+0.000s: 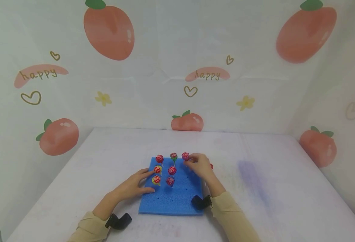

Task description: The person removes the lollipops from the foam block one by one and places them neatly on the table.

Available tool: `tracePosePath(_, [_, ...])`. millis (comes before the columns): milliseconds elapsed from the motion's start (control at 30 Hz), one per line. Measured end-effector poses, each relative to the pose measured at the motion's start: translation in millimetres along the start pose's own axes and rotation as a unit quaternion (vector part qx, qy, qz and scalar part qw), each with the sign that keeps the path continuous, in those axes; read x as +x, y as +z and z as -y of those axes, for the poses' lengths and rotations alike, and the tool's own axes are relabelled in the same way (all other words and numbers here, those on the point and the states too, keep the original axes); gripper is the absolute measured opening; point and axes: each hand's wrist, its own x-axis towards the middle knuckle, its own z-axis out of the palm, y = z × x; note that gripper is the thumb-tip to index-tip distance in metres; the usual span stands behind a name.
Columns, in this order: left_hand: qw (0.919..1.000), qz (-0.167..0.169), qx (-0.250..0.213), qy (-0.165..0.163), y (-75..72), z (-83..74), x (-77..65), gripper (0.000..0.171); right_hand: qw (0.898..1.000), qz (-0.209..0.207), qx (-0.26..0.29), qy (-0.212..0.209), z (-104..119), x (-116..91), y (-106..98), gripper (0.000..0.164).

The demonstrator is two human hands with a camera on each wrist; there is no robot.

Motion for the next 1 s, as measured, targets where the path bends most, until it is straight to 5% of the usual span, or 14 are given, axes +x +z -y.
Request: tracePosePath(1000, [0.9999, 0.003, 0.002, -0.009, 0.4, -0.2, -0.1, 0.070, 0.999, -0.003, -0.027, -0.017, 5.6, -15.9, -19.3, 0.022])
